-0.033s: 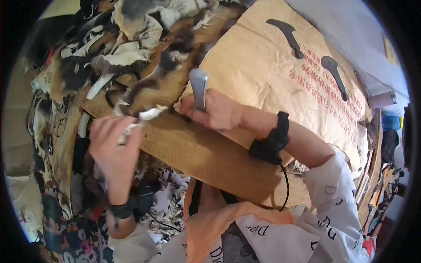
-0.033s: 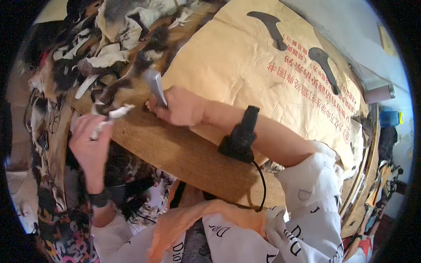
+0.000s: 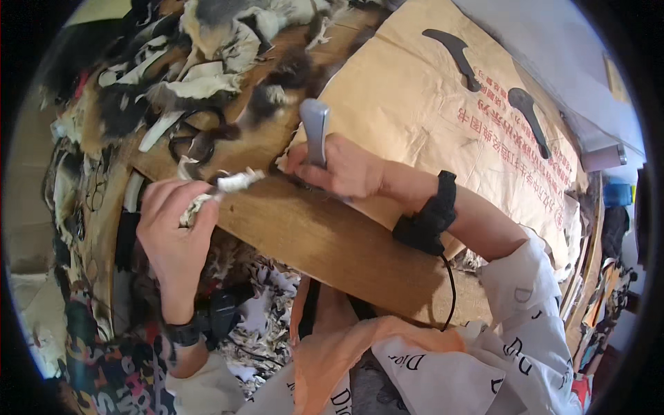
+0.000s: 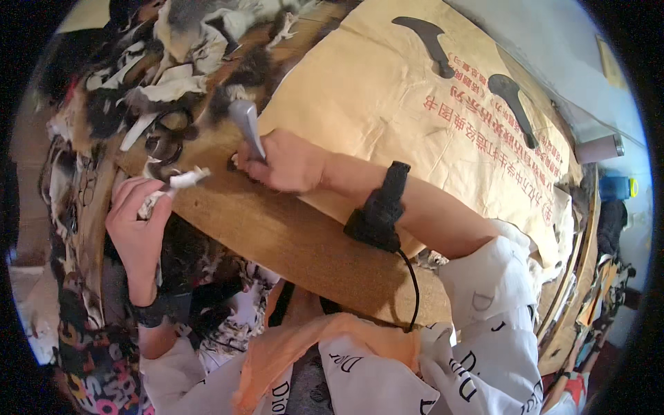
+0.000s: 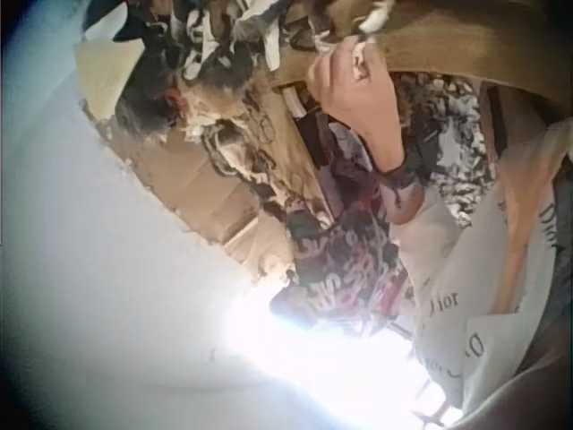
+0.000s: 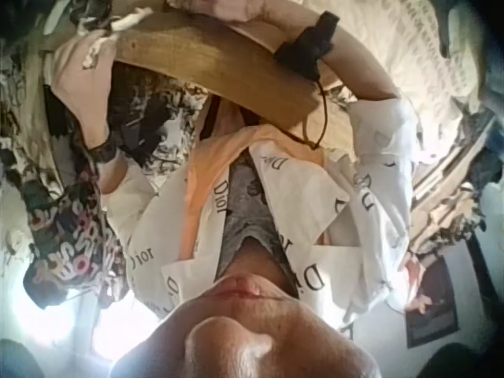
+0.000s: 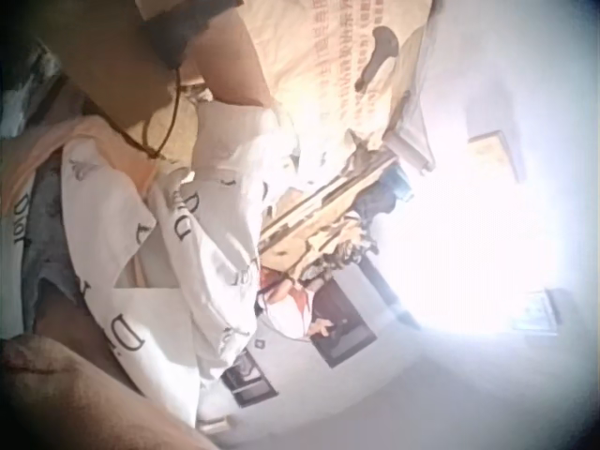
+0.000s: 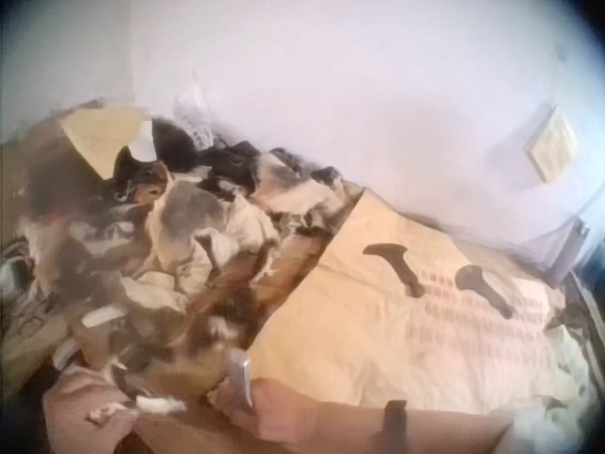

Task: Cut and prepare animal pelts using patterns and hand tools.

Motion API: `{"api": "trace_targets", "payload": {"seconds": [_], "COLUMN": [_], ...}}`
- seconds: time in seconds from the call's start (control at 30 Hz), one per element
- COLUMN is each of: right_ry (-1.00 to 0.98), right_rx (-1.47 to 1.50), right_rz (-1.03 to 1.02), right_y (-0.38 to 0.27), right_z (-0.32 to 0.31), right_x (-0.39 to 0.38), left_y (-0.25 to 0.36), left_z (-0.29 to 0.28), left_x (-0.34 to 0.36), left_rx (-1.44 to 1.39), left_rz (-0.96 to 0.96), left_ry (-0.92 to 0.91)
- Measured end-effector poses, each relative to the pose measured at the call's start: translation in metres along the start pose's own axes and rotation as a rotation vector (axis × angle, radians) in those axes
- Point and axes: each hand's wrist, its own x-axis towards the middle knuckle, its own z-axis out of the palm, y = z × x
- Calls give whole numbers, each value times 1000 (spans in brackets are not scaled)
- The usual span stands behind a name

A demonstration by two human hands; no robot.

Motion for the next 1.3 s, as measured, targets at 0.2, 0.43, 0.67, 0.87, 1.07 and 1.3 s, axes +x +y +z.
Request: {"api": "trace_targets", "payload": {"seconds": [0.2, 0.43, 0.67, 0.87, 1.07, 1.3], "right_ry": [107, 114, 254, 420, 622, 1005], "right_rx": [148, -393, -702, -751, -772, -642], "right_rz": [154, 306, 283, 721, 1013, 1167], "right_y": [-20, -67, -64, -78, -79, -80], "right_z": [-19, -90, -110, -110, -97, -59], "right_x": [-16, -93, -170, -227, -311, -404], "left_y": [-21, -69, -65, -23, -5, 1], "left_z": [-1, -53, -57, 4, 102, 230], "left_x": [-65, -172, -135, 35, 173, 281], "left_rx": [-241, -397, -123, -107, -206, -432], "left_rz": [-127, -520, -406, -105, 83, -143], "left_ry": [-324, -920, -885, -523, -652, -742]}}
